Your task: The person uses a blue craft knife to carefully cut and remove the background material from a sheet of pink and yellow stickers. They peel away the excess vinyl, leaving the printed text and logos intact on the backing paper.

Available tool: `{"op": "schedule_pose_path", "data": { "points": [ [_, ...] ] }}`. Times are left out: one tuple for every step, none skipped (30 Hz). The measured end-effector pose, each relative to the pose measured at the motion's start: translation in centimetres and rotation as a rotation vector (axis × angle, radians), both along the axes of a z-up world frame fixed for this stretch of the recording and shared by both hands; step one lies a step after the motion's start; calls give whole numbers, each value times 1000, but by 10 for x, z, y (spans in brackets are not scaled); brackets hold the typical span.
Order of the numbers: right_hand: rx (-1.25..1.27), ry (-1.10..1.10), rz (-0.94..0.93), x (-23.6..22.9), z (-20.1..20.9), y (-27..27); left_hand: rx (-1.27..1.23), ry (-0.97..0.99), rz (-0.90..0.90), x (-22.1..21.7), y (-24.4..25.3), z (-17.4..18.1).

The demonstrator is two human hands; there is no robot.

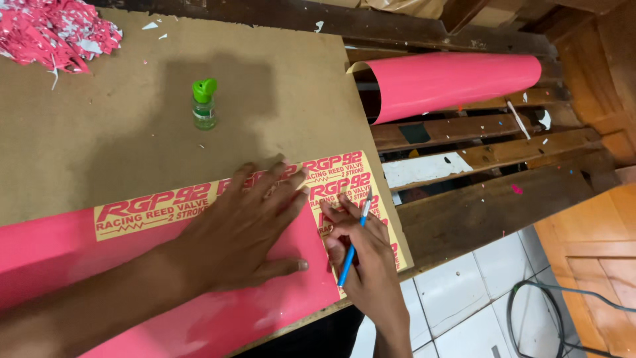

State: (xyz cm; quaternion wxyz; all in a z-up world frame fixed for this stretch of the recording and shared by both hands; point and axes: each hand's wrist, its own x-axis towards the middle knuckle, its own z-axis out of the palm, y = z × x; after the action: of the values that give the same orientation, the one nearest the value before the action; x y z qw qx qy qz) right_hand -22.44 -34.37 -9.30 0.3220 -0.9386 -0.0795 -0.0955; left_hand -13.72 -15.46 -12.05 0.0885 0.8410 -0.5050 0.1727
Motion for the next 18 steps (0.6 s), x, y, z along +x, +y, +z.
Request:
{"op": "schedule_pose_path", "data": {
  "points": [
    [14,-10,-9,0,-3,-1,-4,-1,-31,0,-2,0],
    [31,-16,-22,0,-5,-2,-6,2,-64,0,-4,-1],
    [30,-11,-21,2,-5,-3,-7,7,-64,-5,-1,0],
    [35,-1,-36,2,-6,-3,16,-18,-54,-11,3,2],
    [40,8,-50,1,-7,-3,39,-43,-44,-17,8,3],
    [45,14,-53,2,-8,-3,44,-38,-47,-23,12,7],
    [29,3,-42,2,-9,-4,104,-97,-4,-29,17,11],
    [10,-11,-27,3,-10,-4,161,-161,41,-35,22,15],
    [12,-10,-26,3,-10,-4,163,-159,42,-37,18,13],
    [11,-13,-23,3,-10,-4,217,-137,102,-39,14,10],
    [9,-17,-19,2,-9,-4,272,-115,162,-42,11,8],
    [7,-17,-20,2,-8,-3,269,-116,161,-38,4,5],
    [25,-18,-25,1,-7,-2,202,-95,102,-34,-3,2],
    [41,-18,-16,2,-6,-1,134,-73,57,-32,-9,-1],
    [37,-17,-4,2,-4,-1,131,-72,69,-24,-14,-4],
    [26,-4,-27,2,-3,1,138,-88,53,-17,-17,-6],
    [16,9,-50,2,-1,1,145,-105,37,-10,-20,-9],
    [20,9,-47,1,-2,1,150,-105,40,-14,-12,-6]
  ]
}}
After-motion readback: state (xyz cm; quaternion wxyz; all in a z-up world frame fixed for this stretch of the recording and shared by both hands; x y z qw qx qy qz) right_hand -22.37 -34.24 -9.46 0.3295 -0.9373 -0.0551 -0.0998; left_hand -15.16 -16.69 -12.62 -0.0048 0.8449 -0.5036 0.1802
